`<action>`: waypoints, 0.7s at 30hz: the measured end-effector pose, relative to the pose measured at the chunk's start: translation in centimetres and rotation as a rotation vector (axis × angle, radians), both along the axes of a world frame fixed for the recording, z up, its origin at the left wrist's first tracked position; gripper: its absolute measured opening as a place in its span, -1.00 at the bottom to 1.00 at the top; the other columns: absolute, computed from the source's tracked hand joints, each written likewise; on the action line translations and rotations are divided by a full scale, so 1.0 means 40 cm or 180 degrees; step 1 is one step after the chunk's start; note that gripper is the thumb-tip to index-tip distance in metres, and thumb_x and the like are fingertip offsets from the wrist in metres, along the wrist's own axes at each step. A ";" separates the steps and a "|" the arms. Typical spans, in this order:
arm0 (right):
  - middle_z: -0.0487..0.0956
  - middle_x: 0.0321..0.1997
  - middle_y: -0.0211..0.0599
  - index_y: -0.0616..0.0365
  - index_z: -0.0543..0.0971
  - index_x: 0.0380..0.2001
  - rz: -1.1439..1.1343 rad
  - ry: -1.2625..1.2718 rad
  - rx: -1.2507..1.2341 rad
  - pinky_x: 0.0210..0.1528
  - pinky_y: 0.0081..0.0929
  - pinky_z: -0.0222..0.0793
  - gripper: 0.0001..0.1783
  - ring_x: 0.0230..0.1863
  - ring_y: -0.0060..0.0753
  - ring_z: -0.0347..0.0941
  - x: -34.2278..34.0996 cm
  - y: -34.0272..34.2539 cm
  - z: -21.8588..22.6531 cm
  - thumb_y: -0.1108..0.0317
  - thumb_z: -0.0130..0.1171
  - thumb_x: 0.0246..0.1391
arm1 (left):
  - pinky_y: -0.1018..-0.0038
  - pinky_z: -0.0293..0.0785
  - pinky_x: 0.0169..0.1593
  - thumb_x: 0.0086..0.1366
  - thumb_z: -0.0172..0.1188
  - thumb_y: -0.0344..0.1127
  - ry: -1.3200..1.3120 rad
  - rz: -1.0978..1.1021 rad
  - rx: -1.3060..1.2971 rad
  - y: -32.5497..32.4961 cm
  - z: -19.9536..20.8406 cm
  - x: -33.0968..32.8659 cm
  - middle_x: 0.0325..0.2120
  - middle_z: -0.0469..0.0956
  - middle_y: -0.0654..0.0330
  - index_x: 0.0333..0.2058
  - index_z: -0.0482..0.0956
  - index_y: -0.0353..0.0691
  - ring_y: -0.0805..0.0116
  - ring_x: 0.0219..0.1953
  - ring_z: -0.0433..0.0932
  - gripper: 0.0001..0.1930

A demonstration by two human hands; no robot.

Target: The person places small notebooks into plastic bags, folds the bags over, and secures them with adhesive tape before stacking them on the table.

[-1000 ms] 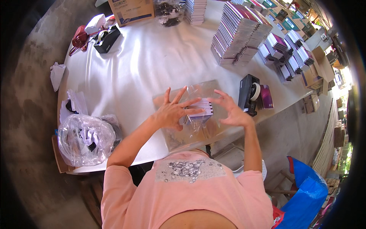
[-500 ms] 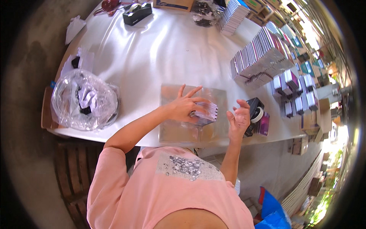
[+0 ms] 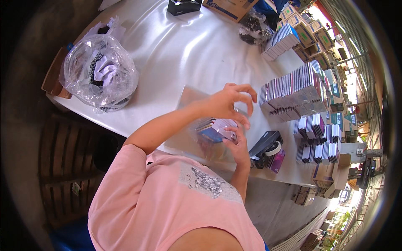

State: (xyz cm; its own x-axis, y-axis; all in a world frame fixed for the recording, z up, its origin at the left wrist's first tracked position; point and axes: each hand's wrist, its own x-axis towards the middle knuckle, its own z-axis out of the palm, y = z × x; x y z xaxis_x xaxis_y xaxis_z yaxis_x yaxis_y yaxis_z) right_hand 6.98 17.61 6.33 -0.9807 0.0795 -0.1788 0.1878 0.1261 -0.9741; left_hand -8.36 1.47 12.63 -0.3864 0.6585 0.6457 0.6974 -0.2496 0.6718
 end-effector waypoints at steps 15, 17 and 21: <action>0.06 0.37 -0.20 0.00 0.57 -0.57 0.0818 0.0978 0.2084 0.31 -0.15 -0.15 -0.78 0.38 -0.02 -0.10 -0.070 -0.017 0.119 0.58 0.22 -0.40 | -0.05 0.00 0.18 -0.29 0.48 -0.25 -0.0188 0.0225 -0.1691 -0.089 -0.142 0.068 0.27 0.03 0.17 -0.17 0.57 0.09 0.03 0.32 -0.04 -0.45; 0.07 0.36 -0.23 0.00 0.57 -0.58 0.0799 0.1086 0.1777 0.30 -0.11 -0.14 -0.78 0.38 -0.04 -0.11 -0.073 -0.003 0.100 0.59 0.23 -0.39 | -0.07 -0.01 0.17 -0.27 0.47 -0.24 -0.0077 0.0261 -0.1729 -0.085 -0.141 0.067 0.27 0.04 0.21 -0.22 0.60 0.07 0.03 0.32 -0.05 -0.50; 0.19 0.28 -0.27 0.03 0.52 -0.66 0.0467 0.1162 0.1942 0.24 -0.05 -0.12 -0.81 0.33 -0.06 -0.02 -0.065 -0.017 0.063 0.62 0.21 -0.37 | -0.16 -0.05 0.15 -0.26 0.47 -0.21 -0.0142 0.0274 -0.1914 -0.086 -0.123 0.065 0.27 0.06 0.28 -0.31 0.65 0.05 0.04 0.34 -0.10 -0.60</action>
